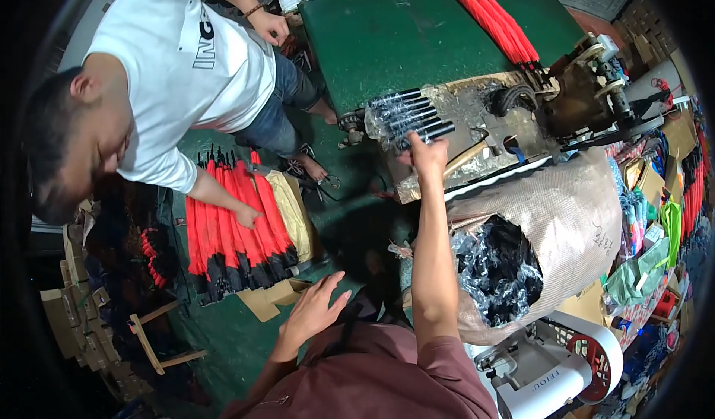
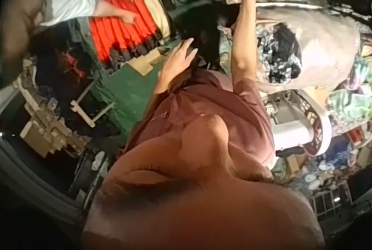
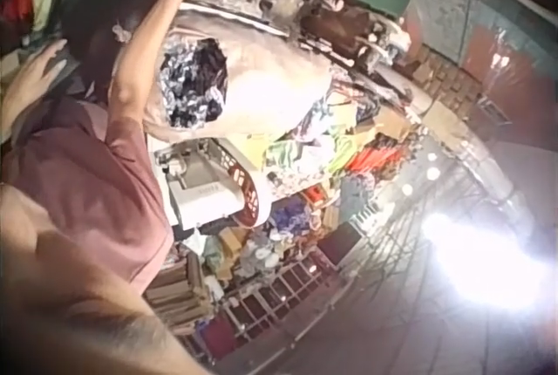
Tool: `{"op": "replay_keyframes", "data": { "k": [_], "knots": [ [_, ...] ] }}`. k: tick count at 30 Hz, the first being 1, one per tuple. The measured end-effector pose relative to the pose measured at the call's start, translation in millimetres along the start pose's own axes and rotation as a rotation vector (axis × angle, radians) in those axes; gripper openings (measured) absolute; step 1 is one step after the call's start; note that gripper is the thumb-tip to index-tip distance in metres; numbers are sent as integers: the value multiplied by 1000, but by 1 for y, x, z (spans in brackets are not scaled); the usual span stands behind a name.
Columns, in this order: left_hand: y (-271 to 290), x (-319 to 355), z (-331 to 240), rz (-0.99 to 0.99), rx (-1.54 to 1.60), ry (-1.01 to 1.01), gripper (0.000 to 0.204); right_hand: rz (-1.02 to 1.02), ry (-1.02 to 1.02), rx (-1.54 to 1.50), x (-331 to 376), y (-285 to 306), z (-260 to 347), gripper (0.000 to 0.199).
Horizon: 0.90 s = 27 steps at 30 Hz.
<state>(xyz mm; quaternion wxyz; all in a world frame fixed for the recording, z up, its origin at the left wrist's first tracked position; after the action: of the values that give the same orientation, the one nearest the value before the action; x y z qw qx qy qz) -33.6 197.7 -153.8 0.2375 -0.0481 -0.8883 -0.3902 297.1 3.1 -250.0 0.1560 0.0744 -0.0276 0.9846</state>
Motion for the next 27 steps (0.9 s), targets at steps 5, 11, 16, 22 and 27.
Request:
{"op": "replay_keyframes", "data": {
  "k": [5, 11, 16, 22, 27],
  "knots": [
    [7, -12, 2, -12, -33, 1, 45, -67, 43, 105, -34, -31, 7, 68],
    [12, -22, -7, 16, -48, -55, 40, -65, 11, 243, -63, -42, -12, 54],
    [12, -27, -4, 18, -37, -48, 37, 33, -4, 385, -52, -53, 12, 53],
    [7, -28, -7, 15, -17, -102, 37, 7, 91, 557, -58, -49, 9, 55],
    [2, -25, -16, 24, -41, -143, 35, -3, 146, 518, -71, -34, -22, 53]
  ]
}}
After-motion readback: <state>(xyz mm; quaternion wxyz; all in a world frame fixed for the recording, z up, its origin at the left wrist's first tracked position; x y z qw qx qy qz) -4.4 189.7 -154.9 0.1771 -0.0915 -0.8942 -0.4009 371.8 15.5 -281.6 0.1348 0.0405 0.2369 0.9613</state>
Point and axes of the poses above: each hand's wrist, its own x-axis away from the middle knuckle, its own y-axis out of the back of the hand, z = x × y, the point moved 1 cm from there along -x, towards the middle knuckle, and after that the axes turned 13 degrees about y, right-handed, at the moved point
